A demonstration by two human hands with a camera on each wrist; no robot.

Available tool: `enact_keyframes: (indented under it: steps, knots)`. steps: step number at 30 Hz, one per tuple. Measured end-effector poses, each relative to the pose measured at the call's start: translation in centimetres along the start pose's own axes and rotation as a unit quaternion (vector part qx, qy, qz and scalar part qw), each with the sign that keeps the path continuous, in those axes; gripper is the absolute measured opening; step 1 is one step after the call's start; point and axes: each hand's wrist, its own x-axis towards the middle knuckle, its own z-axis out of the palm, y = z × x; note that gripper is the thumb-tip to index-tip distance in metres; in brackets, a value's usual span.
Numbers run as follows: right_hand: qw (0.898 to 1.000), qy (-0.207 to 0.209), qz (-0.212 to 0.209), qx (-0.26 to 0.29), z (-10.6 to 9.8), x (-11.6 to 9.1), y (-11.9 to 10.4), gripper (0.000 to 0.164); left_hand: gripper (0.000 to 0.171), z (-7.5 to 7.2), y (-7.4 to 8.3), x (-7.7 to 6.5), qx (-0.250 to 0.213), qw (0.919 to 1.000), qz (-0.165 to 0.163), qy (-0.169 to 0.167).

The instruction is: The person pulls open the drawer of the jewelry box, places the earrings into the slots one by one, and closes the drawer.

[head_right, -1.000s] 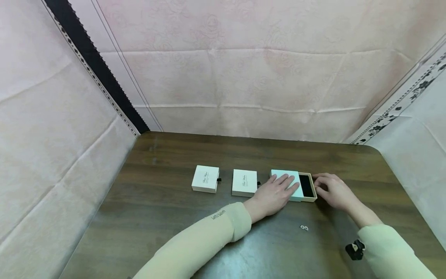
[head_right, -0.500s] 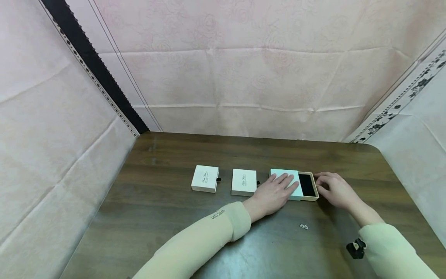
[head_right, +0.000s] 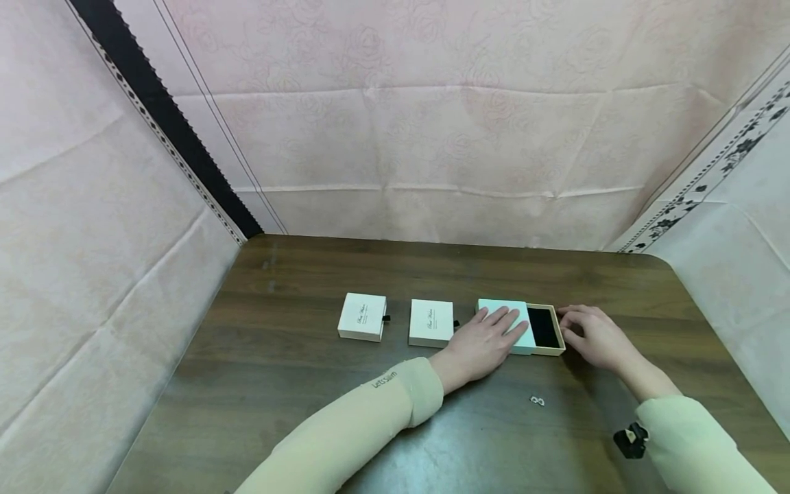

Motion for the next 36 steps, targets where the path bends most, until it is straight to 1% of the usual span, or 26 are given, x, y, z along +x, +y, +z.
enact_keyframes:
  steps: [5,8,10,12,16,17,19,20,23,24,25,30,36]
  knots:
    - [1.0,-0.008,0.014,0.003,-0.3,-0.1,-0.2,0.018,0.052,0.2,-0.1,-0.1,0.005,1.0,0.001,0.003]
    - [1.0,-0.008,0.027,-0.007,-0.8,-0.6,-0.5,0.01,0.051,0.3,-0.1,-0.1,0.008,0.9999,0.003,0.008]
    - [0.999,-0.003,0.027,-0.02,-1.2,-1.1,-0.8,0.009,0.051,0.3,-0.1,-0.1,0.009,0.9999,0.004,0.01]
    - [0.999,0.007,0.016,-0.037,-1.6,-1.7,-1.2,0.013,0.051,0.3,-0.1,-0.1,0.01,0.9999,0.005,0.011]
    - [0.996,0.045,-0.033,-0.063,-2.1,-2.7,-2.1,0.022,0.051,0.3,-0.2,-0.2,0.013,0.9998,0.004,0.012]
    - [0.995,0.056,-0.048,-0.065,-2.1,-2.9,-2.4,0.022,0.051,0.3,-0.2,-0.2,0.014,0.9998,0.003,0.013]
    - [0.992,0.075,-0.072,-0.067,-2.1,-3.3,-3.0,0.016,0.051,0.3,-0.2,-0.2,0.016,0.9998,0.002,0.015]
    - [0.991,0.083,-0.083,-0.065,-2.0,-3.5,-3.4,0.023,0.051,0.4,-0.2,-0.2,0.017,0.9997,0.002,0.017]
    - [0.987,0.101,-0.107,-0.06,-1.6,-4.0,-4.6,0.059,0.051,0.4,-0.2,-0.2,0.016,0.9997,0.002,0.02]
    - [0.986,0.105,-0.114,-0.059,-1.4,-4.1,-5.0,0.069,0.051,0.4,-0.2,-0.2,0.016,0.9997,0.002,0.02]
    - [0.985,0.108,-0.121,-0.057,-1.2,-4.2,-5.5,0.073,0.051,0.4,-0.2,-0.2,0.014,0.9997,0.002,0.02]
    - [0.983,0.106,-0.14,-0.052,-0.2,-4.8,-7.3,0.068,0.051,0.2,-0.2,-0.1,0.007,0.9999,0.002,0.013]
    - [0.983,0.095,-0.151,-0.042,1.0,-5.3,-8.5,0.067,0.051,-0.1,-0.2,-0.2,-0.002,1.0,0.002,-0.004]
